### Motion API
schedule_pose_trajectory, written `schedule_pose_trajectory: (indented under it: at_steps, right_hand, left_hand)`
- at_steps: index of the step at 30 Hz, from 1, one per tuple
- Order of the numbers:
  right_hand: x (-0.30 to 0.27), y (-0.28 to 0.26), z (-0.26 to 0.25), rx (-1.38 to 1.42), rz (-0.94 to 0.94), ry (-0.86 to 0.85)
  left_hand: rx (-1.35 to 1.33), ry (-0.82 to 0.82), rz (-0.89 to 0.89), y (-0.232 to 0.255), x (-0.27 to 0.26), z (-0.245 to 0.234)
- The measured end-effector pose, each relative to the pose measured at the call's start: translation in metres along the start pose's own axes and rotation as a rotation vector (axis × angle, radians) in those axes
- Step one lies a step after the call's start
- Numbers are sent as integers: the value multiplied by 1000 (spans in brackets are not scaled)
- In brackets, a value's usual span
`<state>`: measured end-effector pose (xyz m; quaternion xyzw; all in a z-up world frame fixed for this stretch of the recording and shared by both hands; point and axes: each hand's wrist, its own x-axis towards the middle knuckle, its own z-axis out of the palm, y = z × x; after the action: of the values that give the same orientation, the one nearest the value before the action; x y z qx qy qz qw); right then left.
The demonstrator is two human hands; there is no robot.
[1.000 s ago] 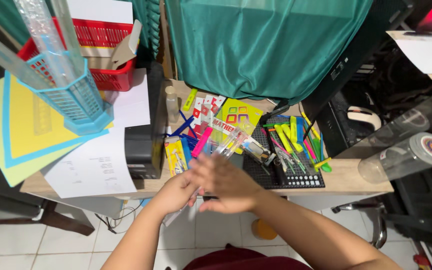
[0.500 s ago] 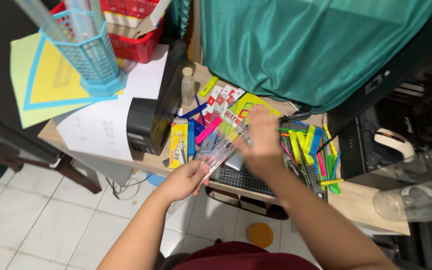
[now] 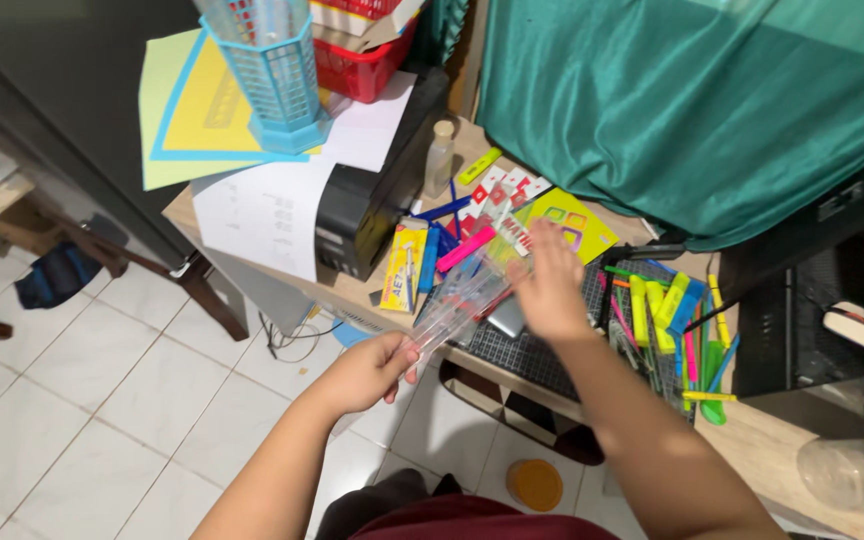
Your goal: The person repeatedly picks up clear plastic rulers from a cluttered desk, wipes them with their hand, and places them into a blue plastic basket. The person handles the rulers one at a time, moving between the desk and the basket.
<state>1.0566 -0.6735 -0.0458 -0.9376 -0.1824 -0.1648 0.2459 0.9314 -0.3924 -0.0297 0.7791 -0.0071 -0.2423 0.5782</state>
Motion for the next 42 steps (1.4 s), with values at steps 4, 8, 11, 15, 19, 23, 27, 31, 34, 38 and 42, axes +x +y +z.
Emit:
schedule_pose_trajectory:
  at_steps: [4,8,11,15,19,23,27,31,34,38,42]
  right_hand:
    - [0,-3,0,537,233,-91]
    - [-3,-49,2,708,290,-280]
    - [-15,-95,9,777,362,-351]
    - [-46,-160,30,719,151,-457]
    - [-49,-201,42,855,206,-484]
    - [-71,-239,61,875,115,-520]
    - [-126,-291,85,782,-68,-609]
    - [-169,-327,97,770,-151,-743]
    - [-164,-337,98,795,-134,-771]
    - [-163,-345,93,963,-45,-682]
    - [-158,-352,74,887,-195,-484]
  left_hand:
    - [117,10,-53,-2,-22,-10]
    - [135,44,-54,-2,-48,-18]
    - [104,92,-56,-5,-73,-25]
    - [83,181,-104,-16,-119,-34]
    - [36,249,-97,-30,-170,-48]
    - [33,307,-88,-49,-210,-56]
    - [67,377,-43,-70,-234,-60]
    - [132,425,20,-95,-252,-58]
    - [84,452,-7,-105,-262,-63]
    - [-51,483,76,-110,-272,-70]
    - [-78,460,79,-109,-279,-78]
